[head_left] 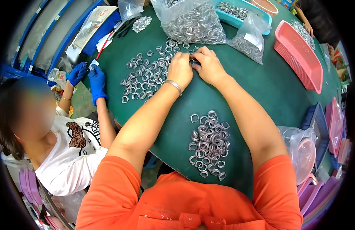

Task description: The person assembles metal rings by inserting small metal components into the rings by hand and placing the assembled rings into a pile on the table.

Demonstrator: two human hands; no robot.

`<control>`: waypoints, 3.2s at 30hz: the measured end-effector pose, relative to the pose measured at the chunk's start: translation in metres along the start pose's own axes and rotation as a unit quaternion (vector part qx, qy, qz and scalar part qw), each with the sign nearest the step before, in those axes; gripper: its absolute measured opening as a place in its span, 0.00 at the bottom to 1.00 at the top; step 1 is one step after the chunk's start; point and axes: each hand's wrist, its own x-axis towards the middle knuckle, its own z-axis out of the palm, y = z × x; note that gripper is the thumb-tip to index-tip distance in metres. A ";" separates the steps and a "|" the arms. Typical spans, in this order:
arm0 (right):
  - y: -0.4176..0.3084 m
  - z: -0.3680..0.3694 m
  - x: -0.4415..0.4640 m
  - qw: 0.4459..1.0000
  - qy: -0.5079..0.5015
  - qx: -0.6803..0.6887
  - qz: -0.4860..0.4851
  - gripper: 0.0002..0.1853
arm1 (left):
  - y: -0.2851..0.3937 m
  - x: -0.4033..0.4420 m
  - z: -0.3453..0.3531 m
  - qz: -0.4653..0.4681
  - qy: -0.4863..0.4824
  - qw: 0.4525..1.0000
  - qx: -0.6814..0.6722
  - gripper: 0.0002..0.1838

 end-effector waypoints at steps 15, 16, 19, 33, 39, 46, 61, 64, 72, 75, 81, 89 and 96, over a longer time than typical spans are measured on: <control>0.007 0.012 0.010 0.996 0.037 -0.001 -0.080 0.16 | 0.057 -0.102 -0.059 -0.145 0.023 0.979 -0.138 0.13; 0.009 0.013 0.006 0.997 0.032 0.000 -0.076 0.16 | 0.056 -0.111 -0.063 -0.151 0.019 0.978 -0.140 0.13; 0.006 0.005 0.000 0.993 -0.022 0.094 -0.069 0.07 | 0.058 -0.134 -0.070 -0.217 -0.003 0.955 -0.202 0.15; -0.055 0.029 0.006 0.983 -0.093 0.151 -0.044 0.07 | 0.004 -0.081 -0.074 -0.034 0.130 0.989 0.062 0.07; -0.051 0.030 0.010 0.992 -0.096 0.077 0.025 0.11 | -0.015 -0.061 -0.068 -0.065 0.049 0.990 0.113 0.06; -0.052 -0.018 -0.001 0.766 -0.244 0.528 0.275 0.09 | 0.014 -0.065 -0.083 -0.269 0.021 0.944 -0.189 0.05; -0.059 -0.065 -0.018 0.771 -0.297 0.523 0.209 0.10 | 0.039 -0.085 -0.078 -0.364 -0.093 0.573 -0.729 0.06; -0.049 -0.068 -0.022 0.836 -0.270 0.435 0.197 0.09 | 0.041 -0.092 -0.077 -0.371 -0.069 0.569 -0.730 0.07; -0.058 -0.010 -0.021 0.924 -0.209 0.315 0.062 0.09 | 0.049 -0.148 -0.091 -0.412 -0.044 0.669 -0.617 0.05; -0.082 0.014 -0.017 0.970 -0.173 0.170 -0.033 0.09 | 0.052 -0.158 -0.095 -0.423 -0.051 0.676 -0.601 0.05; -0.076 0.027 -0.022 0.974 -0.171 0.087 -0.118 0.09 | 0.051 -0.164 -0.096 -0.428 -0.041 0.676 -0.598 0.05; -0.046 -0.047 -0.022 0.807 -0.364 0.434 0.166 0.07 | 0.050 -0.165 -0.094 -0.413 -0.017 0.664 -0.623 0.06; -0.053 -0.093 -0.026 0.861 -0.493 0.113 0.049 0.10 | 0.050 -0.157 -0.091 -0.418 -0.012 0.656 -0.628 0.06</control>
